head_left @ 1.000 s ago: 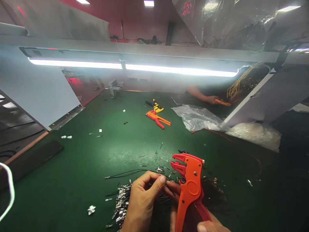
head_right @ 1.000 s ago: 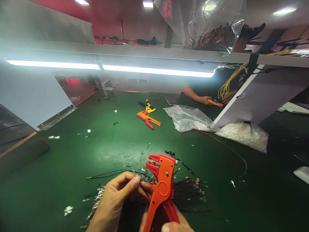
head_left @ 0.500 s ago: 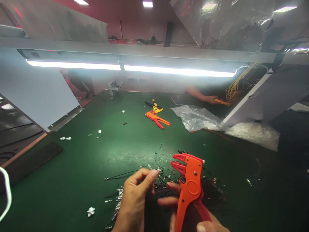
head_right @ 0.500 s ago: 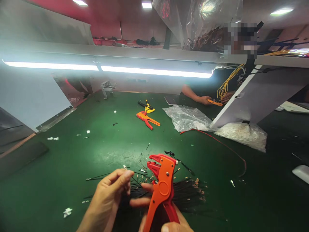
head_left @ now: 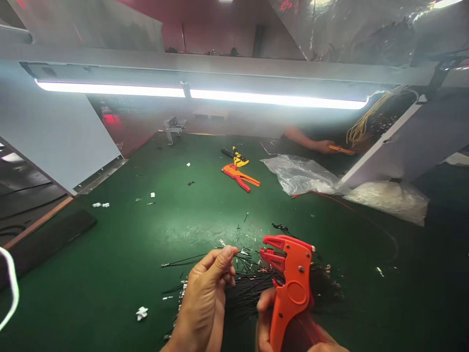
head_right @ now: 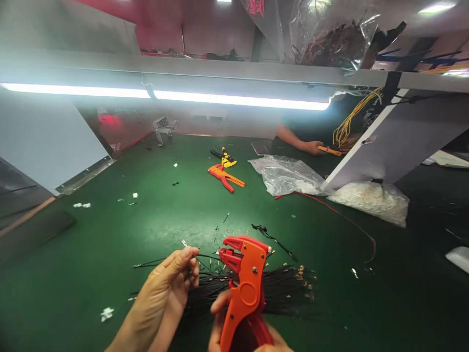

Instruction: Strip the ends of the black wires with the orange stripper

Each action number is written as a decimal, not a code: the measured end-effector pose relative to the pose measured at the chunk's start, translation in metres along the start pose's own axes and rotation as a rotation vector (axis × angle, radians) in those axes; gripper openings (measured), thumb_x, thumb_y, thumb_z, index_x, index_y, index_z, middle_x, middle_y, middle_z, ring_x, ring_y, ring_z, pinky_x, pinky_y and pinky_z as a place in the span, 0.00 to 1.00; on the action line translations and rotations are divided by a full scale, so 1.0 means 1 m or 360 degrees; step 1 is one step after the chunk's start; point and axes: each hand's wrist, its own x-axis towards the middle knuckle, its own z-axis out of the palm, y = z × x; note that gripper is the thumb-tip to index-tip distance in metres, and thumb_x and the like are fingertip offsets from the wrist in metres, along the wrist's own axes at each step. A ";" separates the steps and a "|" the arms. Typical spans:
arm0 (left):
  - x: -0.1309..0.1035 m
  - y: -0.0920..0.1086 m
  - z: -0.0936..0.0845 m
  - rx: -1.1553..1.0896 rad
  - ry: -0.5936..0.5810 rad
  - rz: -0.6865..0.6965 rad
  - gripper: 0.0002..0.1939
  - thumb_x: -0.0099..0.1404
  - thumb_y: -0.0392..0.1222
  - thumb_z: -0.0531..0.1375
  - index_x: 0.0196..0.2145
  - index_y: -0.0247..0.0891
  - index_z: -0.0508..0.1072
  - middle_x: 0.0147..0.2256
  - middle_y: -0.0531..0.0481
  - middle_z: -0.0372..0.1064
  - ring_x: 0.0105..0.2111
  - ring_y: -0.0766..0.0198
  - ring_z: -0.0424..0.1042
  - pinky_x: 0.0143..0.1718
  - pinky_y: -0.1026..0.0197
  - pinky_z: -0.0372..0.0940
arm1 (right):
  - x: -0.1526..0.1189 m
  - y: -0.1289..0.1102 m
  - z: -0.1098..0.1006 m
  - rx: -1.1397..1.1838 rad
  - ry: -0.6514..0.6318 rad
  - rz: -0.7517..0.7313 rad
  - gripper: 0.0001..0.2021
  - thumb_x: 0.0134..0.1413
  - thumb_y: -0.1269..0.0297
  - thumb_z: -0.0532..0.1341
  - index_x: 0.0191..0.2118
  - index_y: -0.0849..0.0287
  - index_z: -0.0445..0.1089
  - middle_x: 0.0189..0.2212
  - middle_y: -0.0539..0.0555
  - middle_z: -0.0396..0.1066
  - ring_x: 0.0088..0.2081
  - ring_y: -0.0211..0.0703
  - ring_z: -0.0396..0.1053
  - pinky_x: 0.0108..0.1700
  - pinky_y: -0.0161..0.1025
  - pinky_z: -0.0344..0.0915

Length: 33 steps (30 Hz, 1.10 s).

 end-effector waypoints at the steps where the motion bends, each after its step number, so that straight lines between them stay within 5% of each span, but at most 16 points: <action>1: 0.000 0.001 0.001 -0.0034 0.0000 -0.0015 0.21 0.39 0.53 0.79 0.28 0.38 0.83 0.24 0.55 0.68 0.28 0.68 0.62 0.30 0.66 0.61 | -0.001 0.004 -0.004 -0.0026 0.0028 0.0039 0.35 0.36 0.40 0.74 0.48 0.55 0.67 0.29 0.49 0.73 0.27 0.37 0.68 0.33 0.36 0.61; 6: 0.001 0.006 0.004 -0.0162 -0.0005 -0.0070 0.22 0.37 0.51 0.80 0.28 0.37 0.82 0.25 0.54 0.68 0.28 0.68 0.63 0.29 0.66 0.62 | -0.001 0.009 -0.017 -0.0056 0.0066 0.0215 0.36 0.46 0.27 0.62 0.45 0.58 0.72 0.32 0.53 0.76 0.30 0.39 0.74 0.37 0.39 0.66; 16: 0.000 0.004 0.001 -0.0197 0.0016 -0.0136 0.24 0.37 0.52 0.80 0.29 0.35 0.81 0.26 0.53 0.69 0.27 0.68 0.65 0.28 0.66 0.62 | 0.011 0.020 -0.039 -0.0237 -0.0047 0.0335 0.46 0.30 0.18 0.59 0.39 0.59 0.73 0.26 0.52 0.72 0.28 0.45 0.74 0.37 0.45 0.70; 22: 0.003 -0.004 -0.001 -0.0203 -0.0025 -0.0178 0.22 0.41 0.52 0.79 0.30 0.36 0.82 0.26 0.53 0.69 0.27 0.68 0.66 0.28 0.66 0.63 | 0.016 0.037 -0.039 -0.0273 0.0014 0.0303 0.45 0.39 0.16 0.50 0.34 0.60 0.72 0.21 0.50 0.68 0.26 0.43 0.72 0.32 0.42 0.69; 25: 0.005 -0.007 -0.003 -0.0161 -0.0056 -0.0125 0.21 0.42 0.53 0.78 0.28 0.35 0.82 0.26 0.53 0.69 0.27 0.68 0.65 0.28 0.66 0.62 | 0.020 0.042 -0.042 -0.0297 0.0008 0.0300 0.41 0.46 0.20 0.51 0.34 0.60 0.73 0.24 0.51 0.71 0.27 0.43 0.72 0.34 0.43 0.71; 29: 0.005 -0.008 -0.004 -0.0066 -0.0059 -0.0027 0.19 0.45 0.53 0.77 0.25 0.35 0.81 0.24 0.53 0.68 0.26 0.68 0.64 0.28 0.66 0.61 | 0.021 0.033 -0.045 -0.0350 -0.0005 0.0317 0.23 0.65 0.42 0.57 0.45 0.61 0.73 0.38 0.54 0.76 0.35 0.44 0.75 0.41 0.47 0.73; 33: 0.004 -0.007 -0.004 0.0029 -0.0040 0.0070 0.18 0.48 0.53 0.76 0.24 0.35 0.80 0.23 0.54 0.66 0.26 0.69 0.61 0.29 0.66 0.58 | 0.019 0.014 -0.041 -0.0408 -0.0011 0.0341 0.16 0.67 0.53 0.61 0.50 0.61 0.71 0.45 0.55 0.75 0.41 0.46 0.75 0.43 0.48 0.74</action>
